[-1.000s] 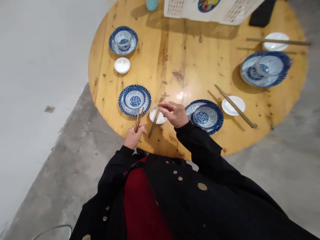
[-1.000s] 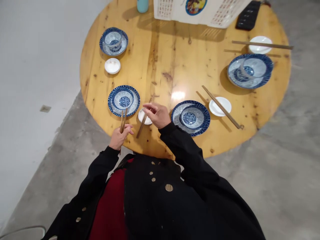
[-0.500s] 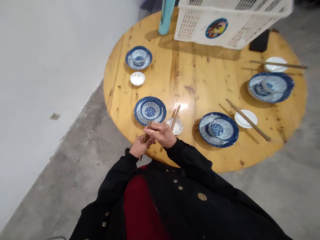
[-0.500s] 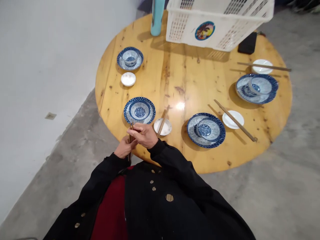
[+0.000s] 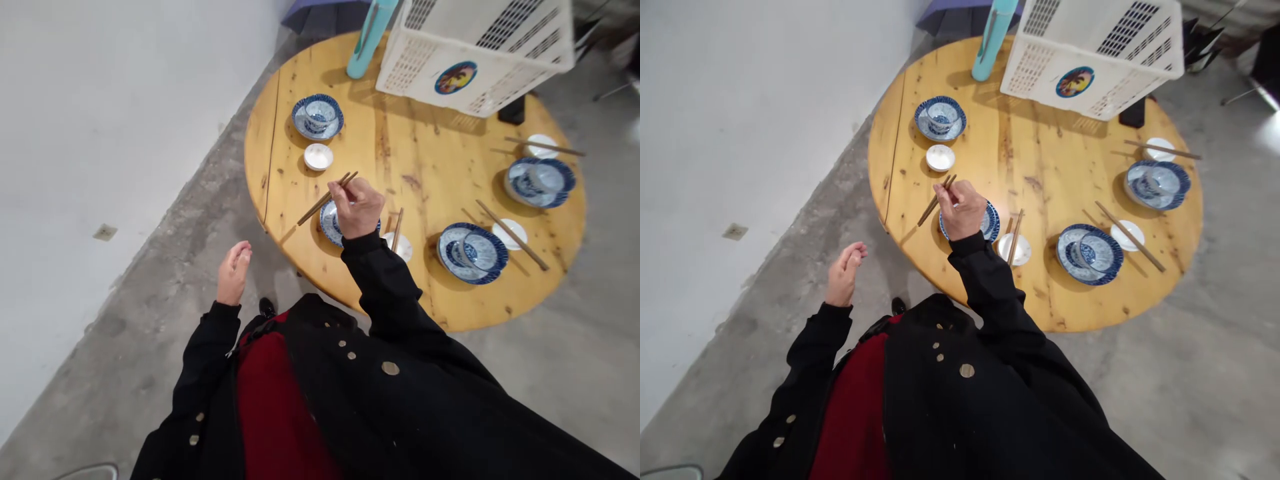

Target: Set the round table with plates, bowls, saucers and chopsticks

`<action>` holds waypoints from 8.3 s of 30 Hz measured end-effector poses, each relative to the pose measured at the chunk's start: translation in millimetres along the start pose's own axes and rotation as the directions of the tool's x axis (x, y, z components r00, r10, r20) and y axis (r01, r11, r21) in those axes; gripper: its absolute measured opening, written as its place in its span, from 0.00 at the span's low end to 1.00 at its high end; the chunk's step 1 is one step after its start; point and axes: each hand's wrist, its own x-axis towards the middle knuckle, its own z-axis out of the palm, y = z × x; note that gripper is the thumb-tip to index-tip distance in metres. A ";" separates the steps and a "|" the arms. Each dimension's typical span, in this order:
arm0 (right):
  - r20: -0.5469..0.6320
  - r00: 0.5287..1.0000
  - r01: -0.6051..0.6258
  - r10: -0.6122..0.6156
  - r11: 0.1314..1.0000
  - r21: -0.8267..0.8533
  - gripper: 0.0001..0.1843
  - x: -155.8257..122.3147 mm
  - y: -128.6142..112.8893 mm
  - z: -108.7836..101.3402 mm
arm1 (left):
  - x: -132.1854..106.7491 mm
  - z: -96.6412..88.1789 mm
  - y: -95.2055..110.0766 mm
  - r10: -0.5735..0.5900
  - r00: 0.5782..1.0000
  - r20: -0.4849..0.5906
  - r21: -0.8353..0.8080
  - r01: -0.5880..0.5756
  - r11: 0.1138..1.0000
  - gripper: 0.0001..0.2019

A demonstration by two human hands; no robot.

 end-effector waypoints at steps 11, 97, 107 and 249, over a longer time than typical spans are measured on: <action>-0.008 0.999 0.029 -0.031 0.978 -0.209 0.19 8.1 -17.8 29.8 | 35.5 -12.0 -10.8 -0.111 0.972 0.208 -0.012 0.116 0.993 0.22; -0.144 0.256 -0.827 0.956 0.293 0.479 0.10 172.1 187.7 136.3 | 387.5 151.7 7.2 -0.271 0.439 0.857 0.238 0.131 0.962 0.17; -0.151 0.218 -0.817 0.964 0.265 0.512 0.09 174.6 184.8 136.5 | 390.4 153.2 9.4 -0.254 0.438 0.862 0.238 0.093 0.967 0.18; -0.177 0.311 -0.813 0.934 0.358 0.459 0.26 -80.7 -25.8 144.1 | 354.4 171.1 57.8 -0.074 0.609 0.789 0.612 -0.771 0.177 0.19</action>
